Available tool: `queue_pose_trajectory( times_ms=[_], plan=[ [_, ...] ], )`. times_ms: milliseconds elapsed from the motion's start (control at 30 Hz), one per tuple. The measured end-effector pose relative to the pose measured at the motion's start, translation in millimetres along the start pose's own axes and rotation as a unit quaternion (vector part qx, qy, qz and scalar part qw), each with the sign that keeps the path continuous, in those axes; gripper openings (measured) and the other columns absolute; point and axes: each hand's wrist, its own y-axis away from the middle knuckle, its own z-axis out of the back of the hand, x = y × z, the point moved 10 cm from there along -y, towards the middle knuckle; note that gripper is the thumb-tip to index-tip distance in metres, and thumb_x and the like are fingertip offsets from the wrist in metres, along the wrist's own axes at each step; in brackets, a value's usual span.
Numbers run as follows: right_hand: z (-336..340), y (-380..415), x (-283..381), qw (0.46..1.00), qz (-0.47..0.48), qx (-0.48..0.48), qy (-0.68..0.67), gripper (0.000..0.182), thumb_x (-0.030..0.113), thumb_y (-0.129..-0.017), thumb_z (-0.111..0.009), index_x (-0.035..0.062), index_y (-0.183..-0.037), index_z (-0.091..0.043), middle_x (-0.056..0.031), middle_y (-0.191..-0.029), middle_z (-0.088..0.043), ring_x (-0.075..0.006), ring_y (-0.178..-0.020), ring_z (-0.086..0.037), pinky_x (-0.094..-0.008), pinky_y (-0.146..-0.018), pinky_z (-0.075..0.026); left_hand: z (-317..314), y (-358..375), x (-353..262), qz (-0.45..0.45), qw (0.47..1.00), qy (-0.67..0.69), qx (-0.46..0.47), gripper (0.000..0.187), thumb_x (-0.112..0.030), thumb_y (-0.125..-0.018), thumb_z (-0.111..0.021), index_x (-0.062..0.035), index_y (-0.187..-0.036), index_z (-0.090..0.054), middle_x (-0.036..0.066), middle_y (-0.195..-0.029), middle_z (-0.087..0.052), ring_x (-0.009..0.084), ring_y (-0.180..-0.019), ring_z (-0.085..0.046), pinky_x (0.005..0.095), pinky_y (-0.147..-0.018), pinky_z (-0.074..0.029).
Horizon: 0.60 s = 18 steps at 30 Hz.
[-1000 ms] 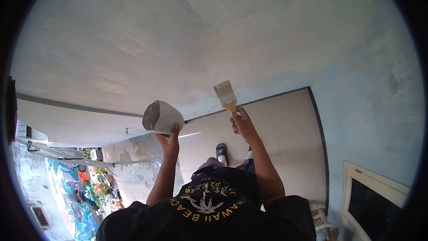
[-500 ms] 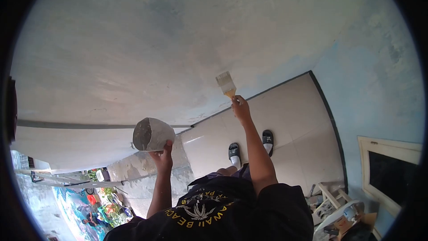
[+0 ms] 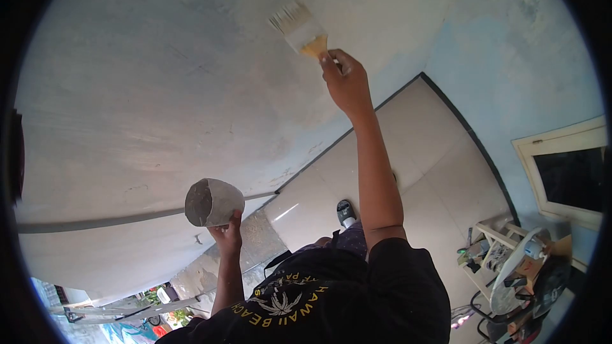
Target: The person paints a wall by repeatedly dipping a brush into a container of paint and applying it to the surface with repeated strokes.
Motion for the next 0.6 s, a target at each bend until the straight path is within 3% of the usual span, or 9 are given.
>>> queue_pose_trajectory(
  times_ms=[133,267,333,400,433,500,567,600],
  plan=[
    [-5.3,-13.1,17.0,0.998,0.023,0.021,-0.054,0.03,0.03,-0.097,-0.056,0.0018,-0.088,-0.064,0.002,-0.062,-0.052,-0.0059,-0.057,-0.043,-0.0238,-0.053,-0.036,-2.5,-7.7,-0.1,-0.02,0.999,-0.001,0.025,0.077,-0.012,-0.08,-0.079,-0.0019,-0.139,-0.031,0.015,-0.131,-0.049,0.0241,-0.117,-0.053,0.0372,-0.095,-0.047],
    [-24.5,-10.2,-185.7,0.989,-0.141,0.032,0.016,0.039,0.041,-0.095,-0.058,0.004,-0.084,-0.066,-0.0012,-0.06,-0.054,-0.0084,-0.054,-0.048,-0.0266,-0.052,-0.04,0.6,-10.8,0.1,-0.02,1.0,-0.001,0.016,0.073,-0.013,-0.078,-0.08,-0.0015,-0.136,-0.037,0.014,-0.126,-0.053,0.023,-0.114,-0.056,0.0365,-0.093,-0.047],
    [-20.0,7.9,-287.9,0.98,-0.157,0.026,0.122,0.045,0.044,-0.095,-0.055,0.0014,-0.09,-0.069,-0.0105,-0.067,-0.065,-0.0196,-0.058,-0.06,-0.0343,-0.057,-0.047,-0.6,-12.9,-3.8,-0.035,0.999,0.01,0.013,0.07,-0.013,-0.077,-0.081,-0.001,-0.134,-0.042,0.013,-0.122,-0.056,0.0221,-0.11,-0.058,0.0364,-0.092,-0.048],
    [-16.9,35.4,-353.0,0.941,-0.247,0.076,0.221,0.043,0.041,-0.096,-0.055,0.001,-0.086,-0.068,-0.0089,-0.061,-0.059,-0.0175,-0.043,-0.052,-0.0337,-0.041,-0.042,4.4,-12.6,3.2,0.003,1.0,-0.022,0.017,0.069,-0.013,-0.077,-0.081,-0.001,-0.133,-0.043,0.013,-0.122,-0.056,0.0221,-0.11,-0.058,0.0362,-0.092,-0.048],
    [-16.1,37.7,-364.3,0.941,-0.247,0.072,0.217,0.043,0.041,-0.096,-0.055,0.001,-0.086,-0.068,-0.0089,-0.061,-0.059,-0.0175,-0.043,-0.052,-0.0337,-0.041,-0.042,3.5,-13.2,1.8,0.001,0.999,-0.024,0.021,0.069,-0.013,-0.077,-0.081,-0.001,-0.133,-0.043,0.013,-0.122,-0.056,0.0221,-0.11,-0.058,0.0362,-0.092,-0.048],
    [-15.4,29.6,-372.1,0.893,-0.208,0.098,0.386,0.046,0.041,-0.094,-0.055,-0.0016,-0.086,-0.069,-0.0188,-0.07,-0.065,-0.0276,-0.057,-0.064,-0.0399,-0.057,-0.051,-2.6,-16.8,-9.6,-0.042,0.999,-0.004,0.027,0.068,-0.012,-0.077,-0.08,-0.0008,-0.133,-0.043,0.013,-0.122,-0.056,0.0221,-0.11,-0.058,0.0361,-0.092,-0.048],
    [-18.5,4.1,-292.1,0.91,-0.1,0.065,0.396,0.047,0.041,-0.093,-0.056,-0.0034,-0.085,-0.069,-0.0229,-0.076,-0.067,-0.0316,-0.073,-0.068,-0.0425,-0.071,-0.052,-4.2,-18.0,-9.5,-0.027,0.999,-0.006,0.032,0.068,-0.011,-0.077,-0.08,-0.0008,-0.133,-0.043,0.013,-0.121,-0.057,0.0223,-0.11,-0.058,0.0365,-0.093,-0.048],
    [-19.0,-6.1,-239.2,0.92,-0.095,0.072,0.373,0.047,0.041,-0.093,-0.054,-0.0027,-0.086,-0.069,-0.0234,-0.081,-0.067,-0.0352,-0.08,-0.067,-0.044,-0.075,-0.051,-4.1,-17.0,-6.3,-0.007,0.999,-0.009,0.034,0.068,-0.011,-0.077,-0.08,-0.0008,-0.133,-0.043,0.013,-0.121,-0.057,0.0225,-0.11,-0.059,0.0369,-0.094,-0.048]
  ],
)
